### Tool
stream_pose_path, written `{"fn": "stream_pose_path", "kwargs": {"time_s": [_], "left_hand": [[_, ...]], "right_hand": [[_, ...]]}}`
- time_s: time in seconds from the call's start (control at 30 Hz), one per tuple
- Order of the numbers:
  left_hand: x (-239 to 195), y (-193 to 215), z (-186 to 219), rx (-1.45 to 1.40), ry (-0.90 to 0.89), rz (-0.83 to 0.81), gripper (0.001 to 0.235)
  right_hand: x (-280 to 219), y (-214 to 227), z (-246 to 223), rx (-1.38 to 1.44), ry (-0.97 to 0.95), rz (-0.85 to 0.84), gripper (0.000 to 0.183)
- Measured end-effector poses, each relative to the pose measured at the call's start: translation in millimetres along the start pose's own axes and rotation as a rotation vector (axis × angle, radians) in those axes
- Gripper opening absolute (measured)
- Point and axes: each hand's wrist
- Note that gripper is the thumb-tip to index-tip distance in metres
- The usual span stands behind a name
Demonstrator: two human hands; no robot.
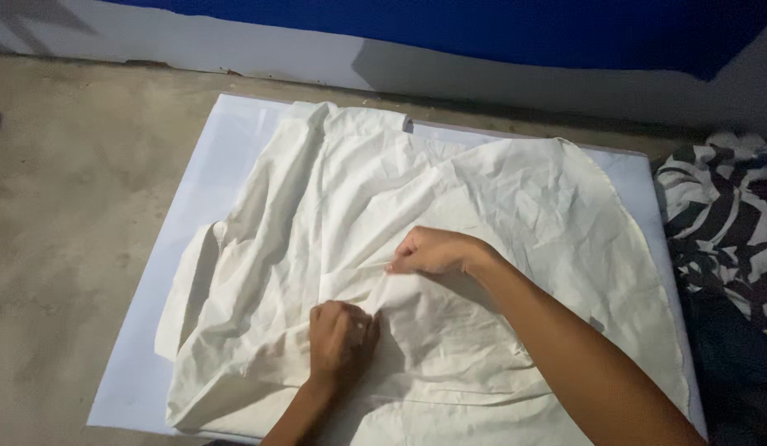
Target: The person folds a white long-sleeved shirt on a white surface. They smooth the fabric, fold the sleeves inward, fold the sides toward the center, and then fold the shirt in half from the bottom up to create a compact rectangle.
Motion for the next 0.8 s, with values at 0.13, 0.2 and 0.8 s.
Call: {"fn": "stream_pose_path", "kwargs": {"time_s": [0.13,0.2,0.8], "left_hand": [[10,-1,13,0.207,0.283,0.012,0.020],[17,-3,15,0.231,0.399,0.004,0.025],[6,-13,4,0.226,-0.151,-0.429,0.072]], "right_hand": [[-1,-3,-7,-0.163,0.056,0.550,0.032],[-17,-12,-10,-0.246,0.205,0.819,0.025],[-152,-87,65,-0.602,0.318,0.684,0.069]]}}
Point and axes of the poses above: each hand's wrist, its own x-axis towards the middle knuckle, its own y-axis out of the back of the hand, z = x × y, and after that the axes turned 14 degrees about z, right-handed
